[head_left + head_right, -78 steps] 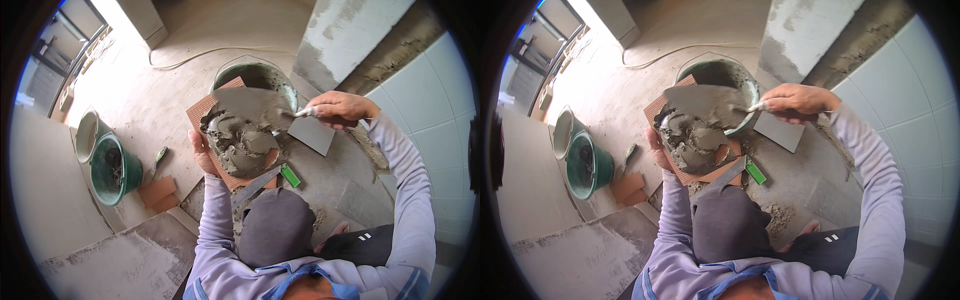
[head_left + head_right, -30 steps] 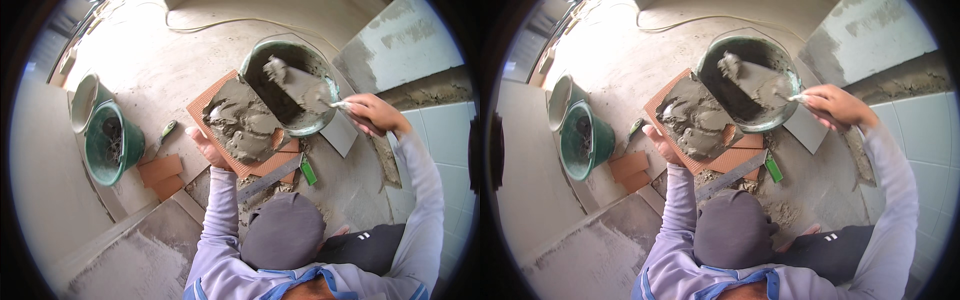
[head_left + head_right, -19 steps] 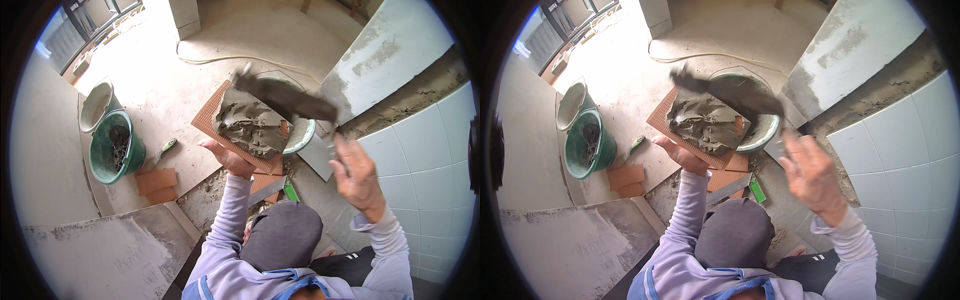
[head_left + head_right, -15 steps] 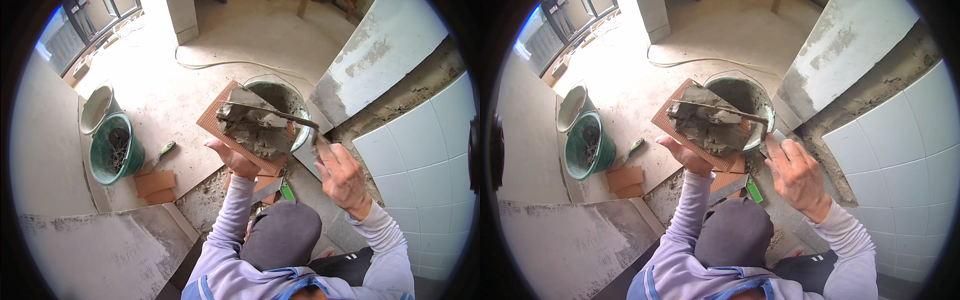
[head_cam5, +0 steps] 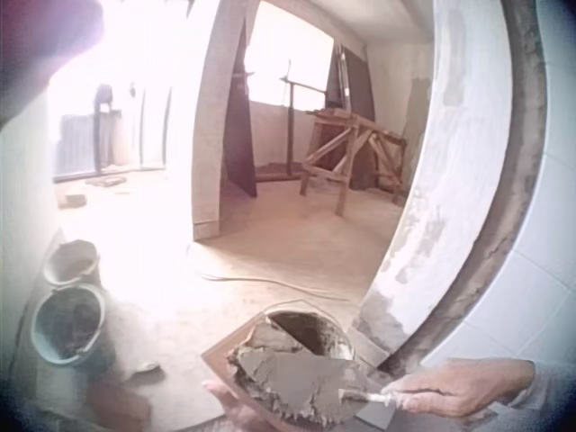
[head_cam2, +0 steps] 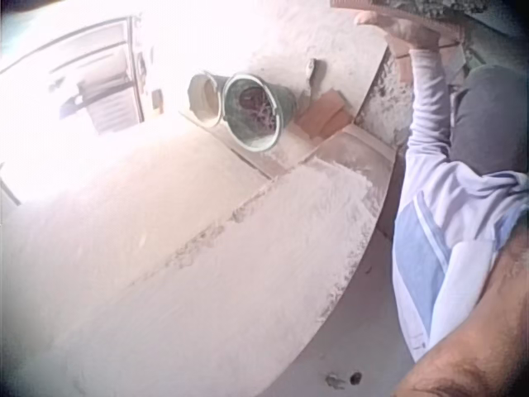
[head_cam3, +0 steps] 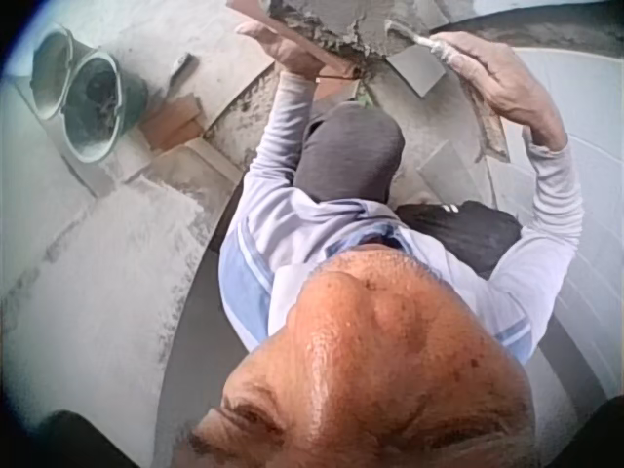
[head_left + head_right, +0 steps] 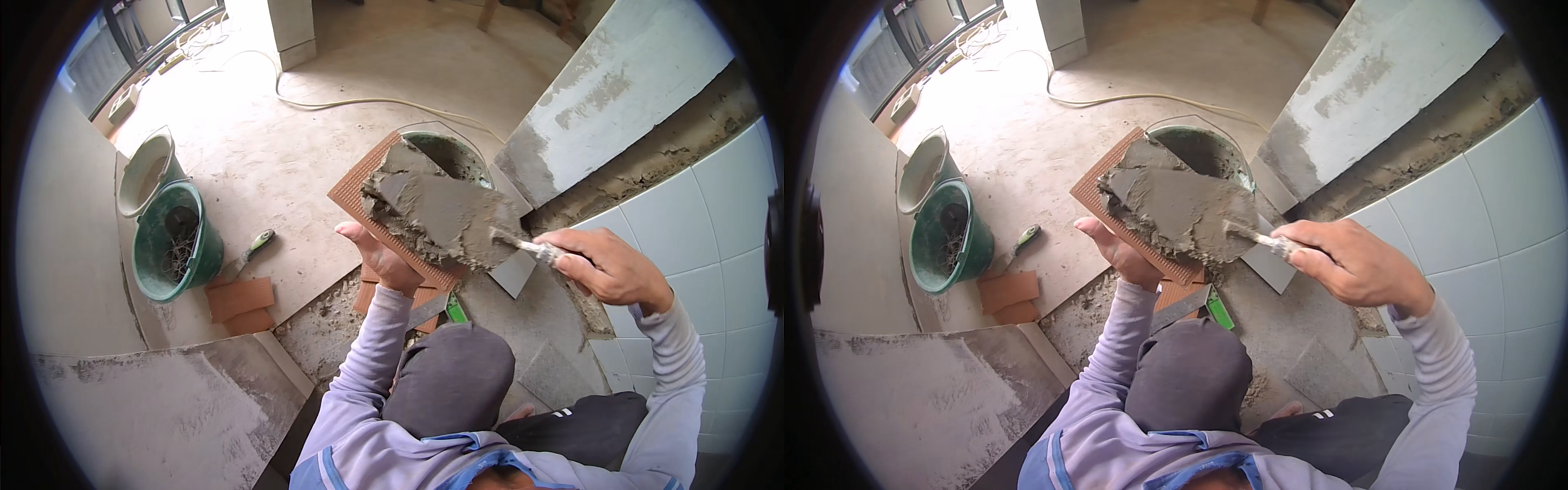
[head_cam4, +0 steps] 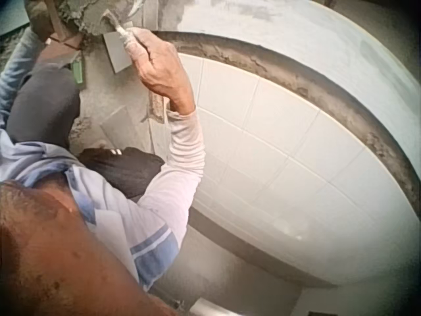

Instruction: The person applies adhesive to a white tile using a notched trowel and places it on a partially tiled wall. They adjust the tile's position and tap it with a wooden handle to secure it.

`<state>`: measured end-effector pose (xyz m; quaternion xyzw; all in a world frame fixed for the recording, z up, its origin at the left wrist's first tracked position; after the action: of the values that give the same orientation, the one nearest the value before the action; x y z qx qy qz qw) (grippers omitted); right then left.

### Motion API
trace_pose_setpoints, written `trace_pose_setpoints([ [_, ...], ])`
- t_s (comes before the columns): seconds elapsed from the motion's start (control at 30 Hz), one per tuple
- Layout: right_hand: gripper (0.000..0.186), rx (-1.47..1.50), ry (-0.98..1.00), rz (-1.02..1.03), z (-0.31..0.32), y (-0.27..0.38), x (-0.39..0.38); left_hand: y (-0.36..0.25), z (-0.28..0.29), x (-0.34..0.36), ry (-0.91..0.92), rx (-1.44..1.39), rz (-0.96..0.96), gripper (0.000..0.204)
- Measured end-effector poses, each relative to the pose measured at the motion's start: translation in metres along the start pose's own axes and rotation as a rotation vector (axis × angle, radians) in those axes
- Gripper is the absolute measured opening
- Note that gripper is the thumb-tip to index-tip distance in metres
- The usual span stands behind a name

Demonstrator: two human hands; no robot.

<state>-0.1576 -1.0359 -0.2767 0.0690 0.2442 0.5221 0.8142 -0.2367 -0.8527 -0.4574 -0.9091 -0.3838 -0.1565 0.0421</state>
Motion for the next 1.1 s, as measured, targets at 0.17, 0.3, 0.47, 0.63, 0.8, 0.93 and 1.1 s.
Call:
trace_pose_setpoints([
  [0.17,0.035,-0.076,0.079,0.093,-0.006,0.021,0.039,0.001,0.000,-0.005,0.058,-0.179,0.018,0.086],
  [0.3,0.038,-0.012,0.314,-0.051,0.016,0.027,0.027,-0.004,0.022,0.002,-0.068,-0.095,0.016,0.096],
  [0.47,0.038,0.114,0.281,-0.215,0.036,0.014,0.021,-0.004,0.010,0.004,0.137,-0.318,0.164,0.099],
  [0.63,0.036,0.033,0.420,-0.190,0.021,0.015,0.030,-0.014,0.034,0.006,-0.023,0.288,-0.030,0.092],
  [0.8,0.036,-0.174,0.440,-0.133,0.008,0.003,0.012,-0.009,0.040,0.006,-0.061,-0.286,0.059,0.089],
  [0.93,0.036,-0.151,0.221,-0.031,-0.002,-0.012,-0.007,-0.012,0.036,0.013,-0.078,-0.266,0.022,0.080],
  [1.1,0.037,-0.120,0.073,-0.023,-0.032,-0.038,-0.019,-0.022,0.041,0.020,-0.219,-0.195,-0.066,0.074],
])
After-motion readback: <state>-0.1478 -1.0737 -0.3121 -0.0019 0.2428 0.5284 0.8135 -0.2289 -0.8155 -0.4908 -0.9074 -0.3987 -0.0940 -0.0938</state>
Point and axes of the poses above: each hand's wrist, its own x-axis towards the middle knuckle, its own z-axis out of the back of the hand, y = z × x, the point moved 9 cm from there along x, towards the middle knuckle, and after that the axes turned 13 degrees about -x, right-handed, at the moved point
